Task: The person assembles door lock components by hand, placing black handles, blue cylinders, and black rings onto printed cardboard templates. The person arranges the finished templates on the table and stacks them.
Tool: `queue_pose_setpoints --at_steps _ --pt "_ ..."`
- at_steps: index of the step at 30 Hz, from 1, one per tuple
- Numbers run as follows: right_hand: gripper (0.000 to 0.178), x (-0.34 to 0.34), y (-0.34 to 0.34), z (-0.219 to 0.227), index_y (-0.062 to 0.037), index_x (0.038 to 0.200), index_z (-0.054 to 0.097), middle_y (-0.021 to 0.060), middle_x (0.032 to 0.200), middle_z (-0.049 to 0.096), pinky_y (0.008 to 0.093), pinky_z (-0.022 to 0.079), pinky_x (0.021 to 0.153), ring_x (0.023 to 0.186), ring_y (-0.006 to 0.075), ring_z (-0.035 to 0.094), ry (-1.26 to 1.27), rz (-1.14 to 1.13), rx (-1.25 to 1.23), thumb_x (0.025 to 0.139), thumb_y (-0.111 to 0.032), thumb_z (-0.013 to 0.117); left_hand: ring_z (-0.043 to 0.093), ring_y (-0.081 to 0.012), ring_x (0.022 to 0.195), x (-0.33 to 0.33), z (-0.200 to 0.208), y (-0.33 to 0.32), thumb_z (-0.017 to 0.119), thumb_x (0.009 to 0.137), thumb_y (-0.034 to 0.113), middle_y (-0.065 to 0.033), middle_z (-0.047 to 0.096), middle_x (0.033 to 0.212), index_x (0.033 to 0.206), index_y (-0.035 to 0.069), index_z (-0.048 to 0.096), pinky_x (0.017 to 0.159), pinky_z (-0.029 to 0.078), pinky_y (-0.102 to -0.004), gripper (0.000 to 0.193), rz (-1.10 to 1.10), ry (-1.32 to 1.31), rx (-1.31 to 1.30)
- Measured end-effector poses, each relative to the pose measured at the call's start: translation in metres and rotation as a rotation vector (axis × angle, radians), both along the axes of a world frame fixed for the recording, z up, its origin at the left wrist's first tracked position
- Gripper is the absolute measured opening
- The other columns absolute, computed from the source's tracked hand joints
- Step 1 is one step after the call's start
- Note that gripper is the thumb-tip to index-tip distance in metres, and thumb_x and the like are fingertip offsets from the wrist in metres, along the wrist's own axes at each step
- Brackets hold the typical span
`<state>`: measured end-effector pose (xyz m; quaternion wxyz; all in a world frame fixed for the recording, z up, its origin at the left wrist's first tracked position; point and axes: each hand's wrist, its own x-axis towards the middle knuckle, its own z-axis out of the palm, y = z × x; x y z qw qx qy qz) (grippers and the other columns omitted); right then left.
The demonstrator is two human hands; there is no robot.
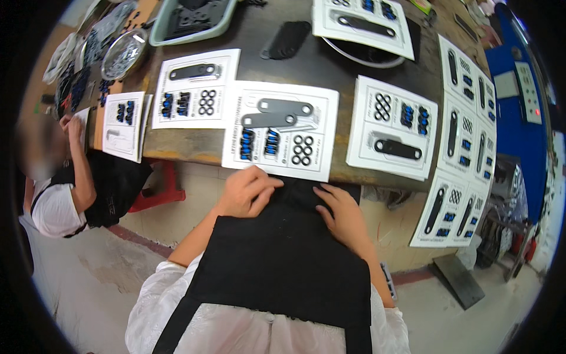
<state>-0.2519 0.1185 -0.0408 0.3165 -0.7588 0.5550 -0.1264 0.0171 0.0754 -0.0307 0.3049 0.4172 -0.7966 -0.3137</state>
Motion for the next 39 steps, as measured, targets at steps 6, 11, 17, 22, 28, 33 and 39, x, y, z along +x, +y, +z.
queue_pose_setpoints --at_steps 6,11,17,22,28,33,39 --pt "0.053 0.004 0.01 -0.071 -0.005 0.141 0.043 0.0186 0.142 0.046 0.0421 0.026 0.116 0.134 0.0319 0.04 -0.022 0.188 0.088 0.096 -0.031 0.053 0.036 -0.0406 0.133 -0.02 -0.07 0.024 0.055 0.094 0.034 -0.0284 0.036 0.142 0.141 -0.007 0.036 0.111 0.029 -0.0418 0.065 -0.158 -0.091 0.499" --pt "0.051 0.026 0.006 -0.086 0.0008 0.133 0.051 0.0208 0.132 0.056 0.0399 0.031 0.113 0.127 0.0287 0.05 0.131 0.271 0.259 0.097 -0.035 0.049 0.05 -0.0389 0.12 -0.03 -0.084 0.032 0.057 0.093 0.037 -0.0235 0.052 0.131 0.13 -0.005 0.05 0.103 0.039 -0.0434 0.057 -0.277 -0.3 0.355" --pt "0.047 0.017 0.059 -0.088 -0.0037 0.132 0.053 0.0156 0.127 0.06 0.0377 0.039 0.109 0.116 0.0292 0.058 -0.188 0.162 0.109 0.097 -0.035 0.05 0.058 -0.0282 0.114 -0.002 -0.056 0.068 0.06 0.091 0.022 -0.0102 0.062 0.126 0.125 0.009 0.061 0.099 0.046 -0.0383 0.036 -0.308 -0.285 0.301" --pt "0.041 0.003 0.082 -0.066 -0.0133 0.134 0.054 0.011 0.127 0.062 0.0363 0.044 0.105 0.114 0.0275 0.06 -0.267 0.128 0.157 0.097 -0.03 0.054 0.061 -0.0273 0.112 -0.005 -0.047 0.084 0.061 0.091 0.021 -0.0079 0.064 0.123 0.123 0.013 0.064 0.096 0.049 -0.0371 0.034 -0.301 -0.257 0.276" --pt "0.043 -0.012 0.084 -0.044 -0.0156 0.131 0.059 0.0039 0.129 0.061 0.0359 0.043 0.107 0.12 0.0242 0.058 -0.505 0.193 0.267 0.088 -0.016 0.06 0.045 -0.0329 0.132 -0.01 -0.046 0.051 0.06 0.092 0.032 -0.0175 0.046 0.142 0.14 0.008 0.048 0.109 0.036 -0.0375 0.056 -0.178 0.047 0.437" --pt "0.039 -0.007 0.088 -0.038 -0.0112 0.123 0.063 0.0103 0.119 0.066 0.0353 0.046 0.1 0.115 0.0274 0.061 -0.585 0.038 0.242 0.084 -0.011 0.065 0.06 -0.042 0.106 -0.05 -0.111 0.056 0.058 0.087 0.06 -0.0287 0.061 0.113 0.125 -0.002 0.052 0.09 0.046 -0.0445 0.073 -0.454 -0.119 0.717" --pt "0.063 0.009 0.076 -0.06 -0.012 0.135 0.047 0.0133 0.109 0.067 0.0393 0.053 0.083 0.1 0.0318 0.065 -0.115 -0.028 0.052 0.08 -0.026 0.075 0.064 -0.0346 0.087 -0.055 -0.09 0.051 0.064 0.09 0.044 -0.022 0.067 0.092 0.101 -0.002 0.063 0.077 0.048 -0.0405 0.047 -0.22 -0.076 0.844"
